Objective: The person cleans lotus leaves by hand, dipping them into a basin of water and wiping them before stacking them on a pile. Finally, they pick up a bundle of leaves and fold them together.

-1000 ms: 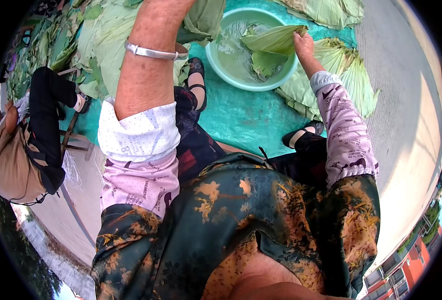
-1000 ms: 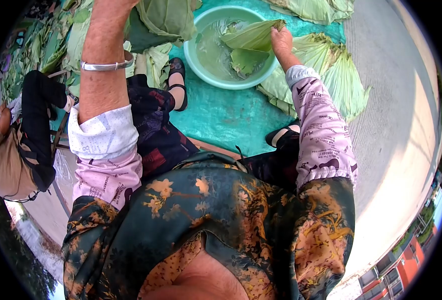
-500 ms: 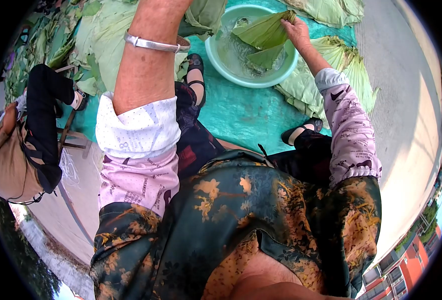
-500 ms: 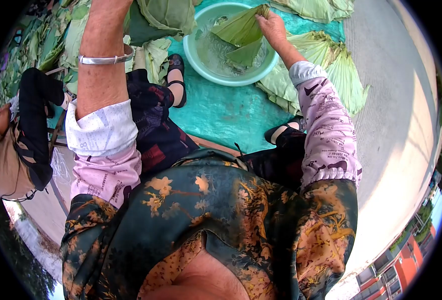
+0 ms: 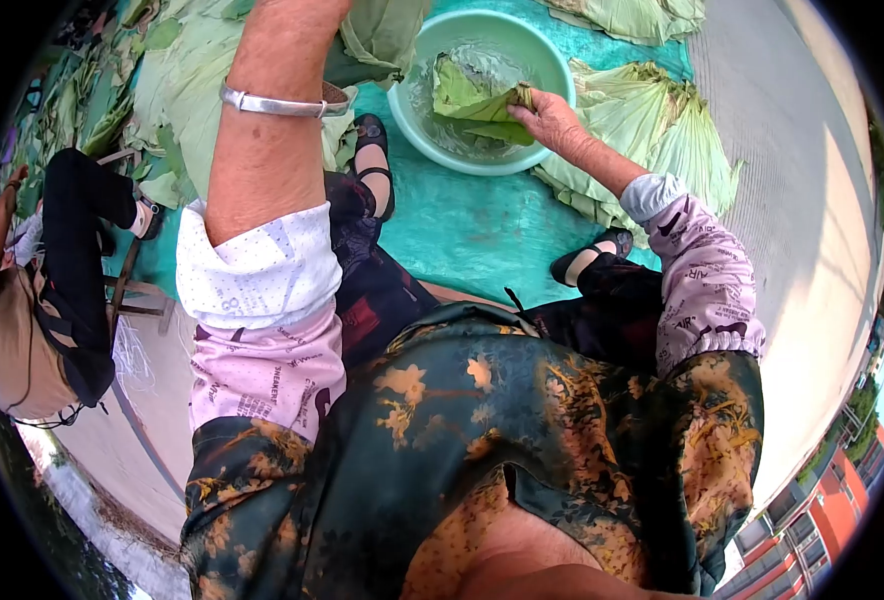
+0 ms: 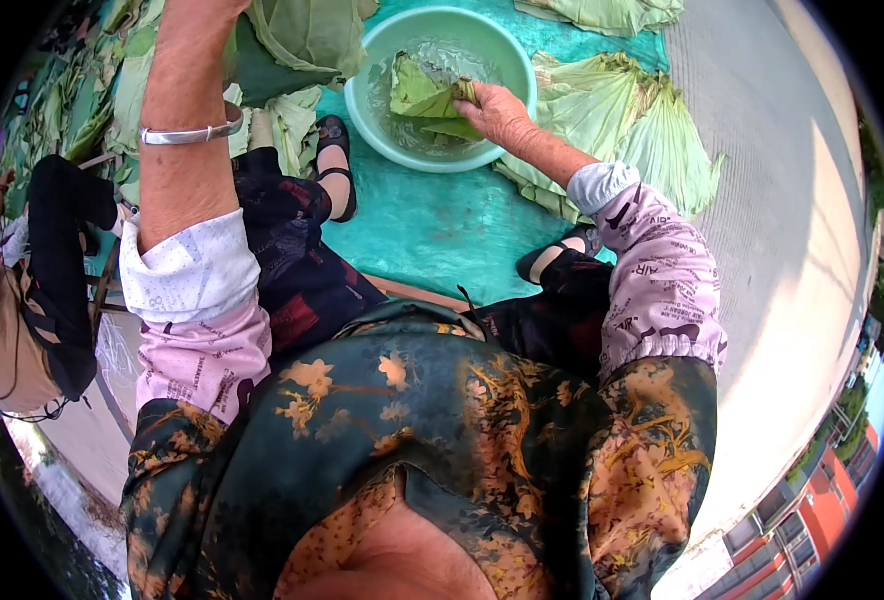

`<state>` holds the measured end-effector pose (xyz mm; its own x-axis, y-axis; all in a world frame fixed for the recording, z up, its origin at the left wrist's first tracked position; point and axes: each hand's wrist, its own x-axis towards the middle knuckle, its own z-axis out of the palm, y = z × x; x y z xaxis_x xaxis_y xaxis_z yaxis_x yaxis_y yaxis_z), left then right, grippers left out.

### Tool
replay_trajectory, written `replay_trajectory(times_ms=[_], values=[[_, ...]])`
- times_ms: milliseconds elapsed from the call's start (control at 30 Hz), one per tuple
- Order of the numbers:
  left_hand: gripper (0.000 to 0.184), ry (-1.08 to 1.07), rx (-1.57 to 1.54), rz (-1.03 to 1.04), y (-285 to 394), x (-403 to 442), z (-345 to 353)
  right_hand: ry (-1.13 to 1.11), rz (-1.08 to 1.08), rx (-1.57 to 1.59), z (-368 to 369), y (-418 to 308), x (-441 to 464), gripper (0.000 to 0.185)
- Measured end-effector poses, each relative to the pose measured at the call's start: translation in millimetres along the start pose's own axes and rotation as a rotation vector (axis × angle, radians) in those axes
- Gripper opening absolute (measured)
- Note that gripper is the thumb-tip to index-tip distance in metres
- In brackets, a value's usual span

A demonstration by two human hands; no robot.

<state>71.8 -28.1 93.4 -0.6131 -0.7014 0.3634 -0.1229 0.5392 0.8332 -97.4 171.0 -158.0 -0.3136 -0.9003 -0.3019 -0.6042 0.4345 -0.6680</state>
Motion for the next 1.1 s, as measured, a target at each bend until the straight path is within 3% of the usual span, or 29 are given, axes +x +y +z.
replay_trajectory(times_ms=[33, 133, 267, 333, 400, 533, 600, 700, 833, 933, 1100], values=[[0.021, 0.020, 0.064, 0.016, 3.8, 0.2, 0.7, -0.026, -0.009, -0.028, 5.4, 0.7, -3.3, 0.026], [0.023, -0.010, -0.389, 0.038, -3.7, 5.0, 12.2, -0.055, 0.041, -0.110, 15.5, 4.9, -4.9, 0.027], [0.024, -0.041, -0.347, 0.001, 2.2, 5.6, 11.6, -0.100, 0.057, -0.063, 3.3, 1.9, 10.5, 0.023], [0.023, -0.044, -0.320, 0.071, -6.1, 5.5, 13.4, 0.020, 0.026, -0.002, -18.3, 1.6, 20.4, 0.022], [0.022, -0.050, -0.361, 0.002, -9.2, 7.1, 11.1, 0.108, -0.086, 0.138, -41.4, -12.3, 28.9, 0.022], [0.021, -0.082, -0.363, -0.067, -18.1, 10.3, 5.7, 0.170, -0.094, 0.312, -81.8, -24.0, 36.0, 0.025], [0.023, -0.058, -0.331, -0.031, -25.5, 1.4, 32.8, 0.102, -0.243, 0.475, -75.7, 40.3, 58.8, 0.014], [0.024, -0.072, -0.330, 0.019, -33.4, 5.1, 24.1, 0.192, -0.256, 0.472, -92.1, 30.5, 56.1, 0.010], [0.025, -0.062, -0.349, -0.010, -30.7, 4.7, 25.2, 0.166, -0.236, 0.540, -100.4, 2.6, 37.9, 0.014], [0.025, -0.044, -0.315, -0.030, -34.7, 4.9, 27.2, 0.199, -0.034, 0.637, -103.4, -7.2, 27.1, 0.018], [0.024, -0.044, -0.293, -0.027, -38.4, 5.5, 26.8, 0.142, -0.015, 0.697, -107.2, -10.6, 20.3, 0.023]])
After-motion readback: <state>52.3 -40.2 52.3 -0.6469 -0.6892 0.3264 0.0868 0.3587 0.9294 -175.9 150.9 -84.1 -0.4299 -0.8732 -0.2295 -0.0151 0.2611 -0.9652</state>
